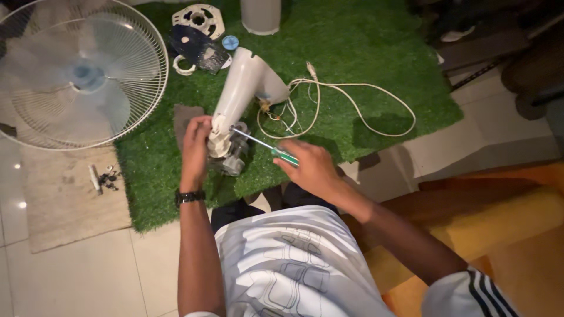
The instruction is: The person assembles a white pedestal fan by attaching the motor to the fan body using a screwdriver. They repeatedly insert and tighten screws, align the motor, and adjust the housing. The fan blade and other components remain disassembled on the table.
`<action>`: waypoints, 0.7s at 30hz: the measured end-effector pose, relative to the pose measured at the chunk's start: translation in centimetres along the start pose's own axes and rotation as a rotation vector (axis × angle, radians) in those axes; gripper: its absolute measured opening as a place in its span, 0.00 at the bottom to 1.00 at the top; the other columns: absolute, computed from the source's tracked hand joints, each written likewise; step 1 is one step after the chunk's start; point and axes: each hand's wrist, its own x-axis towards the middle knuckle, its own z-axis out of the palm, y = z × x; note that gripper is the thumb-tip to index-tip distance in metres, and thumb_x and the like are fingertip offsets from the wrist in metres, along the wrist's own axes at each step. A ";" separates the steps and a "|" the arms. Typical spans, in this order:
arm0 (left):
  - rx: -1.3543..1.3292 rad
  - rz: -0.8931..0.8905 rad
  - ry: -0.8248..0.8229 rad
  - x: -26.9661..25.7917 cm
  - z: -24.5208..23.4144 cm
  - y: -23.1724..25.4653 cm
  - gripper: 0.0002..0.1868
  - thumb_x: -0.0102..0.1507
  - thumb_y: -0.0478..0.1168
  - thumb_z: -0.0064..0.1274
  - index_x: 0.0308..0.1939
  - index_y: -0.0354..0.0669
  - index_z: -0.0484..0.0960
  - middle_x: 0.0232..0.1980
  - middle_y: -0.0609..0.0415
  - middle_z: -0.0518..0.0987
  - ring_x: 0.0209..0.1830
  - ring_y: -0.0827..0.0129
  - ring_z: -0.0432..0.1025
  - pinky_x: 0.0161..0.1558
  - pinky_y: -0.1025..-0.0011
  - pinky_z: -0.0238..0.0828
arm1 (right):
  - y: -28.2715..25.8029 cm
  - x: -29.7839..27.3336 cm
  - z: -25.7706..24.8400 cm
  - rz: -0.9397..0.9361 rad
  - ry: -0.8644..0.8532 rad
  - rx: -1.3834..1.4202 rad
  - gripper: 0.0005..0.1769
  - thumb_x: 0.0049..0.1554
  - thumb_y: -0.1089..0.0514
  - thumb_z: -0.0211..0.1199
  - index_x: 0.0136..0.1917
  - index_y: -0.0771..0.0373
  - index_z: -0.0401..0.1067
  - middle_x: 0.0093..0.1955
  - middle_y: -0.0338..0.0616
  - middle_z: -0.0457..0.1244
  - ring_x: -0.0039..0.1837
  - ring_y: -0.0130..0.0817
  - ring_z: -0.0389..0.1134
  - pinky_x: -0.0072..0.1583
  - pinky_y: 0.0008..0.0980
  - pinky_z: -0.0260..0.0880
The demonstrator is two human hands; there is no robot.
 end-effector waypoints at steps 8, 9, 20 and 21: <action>-0.014 0.001 0.067 1.3 0.7 -1.0 0.11 0.72 0.46 0.52 0.49 0.43 0.81 0.40 0.65 0.76 0.38 0.81 0.64 0.40 0.79 0.60 | 1.4 1.2 -0.6 0.451 -0.275 0.629 0.22 0.69 0.42 0.60 0.56 0.64 0.77 0.36 0.40 0.63 0.35 0.26 0.61 0.35 0.27 0.58; 0.005 -0.012 0.101 1.2 0.8 -1.0 0.11 0.72 0.47 0.52 0.49 0.43 0.82 0.38 0.65 0.74 0.36 0.81 0.62 0.38 0.79 0.58 | 1.0 0.7 -0.6 0.105 -0.078 0.231 0.21 0.69 0.42 0.58 0.56 0.62 0.75 0.40 0.41 0.66 0.39 0.30 0.66 0.38 0.27 0.63; -0.134 -0.032 0.130 0.6 1.4 -0.7 0.11 0.69 0.45 0.55 0.47 0.41 0.84 0.37 0.66 0.79 0.33 0.83 0.65 0.34 0.80 0.59 | 0.4 1.4 -0.9 0.389 -0.330 0.345 0.18 0.67 0.47 0.61 0.57 0.64 0.74 0.36 0.39 0.61 0.33 0.28 0.58 0.33 0.31 0.53; -0.112 -0.035 0.134 0.5 1.4 -0.8 0.12 0.70 0.45 0.55 0.47 0.41 0.84 0.38 0.65 0.79 0.33 0.83 0.64 0.34 0.80 0.58 | 0.2 0.7 -0.8 0.059 -0.115 -0.053 0.16 0.68 0.47 0.59 0.58 0.61 0.73 0.39 0.39 0.64 0.36 0.30 0.63 0.36 0.31 0.58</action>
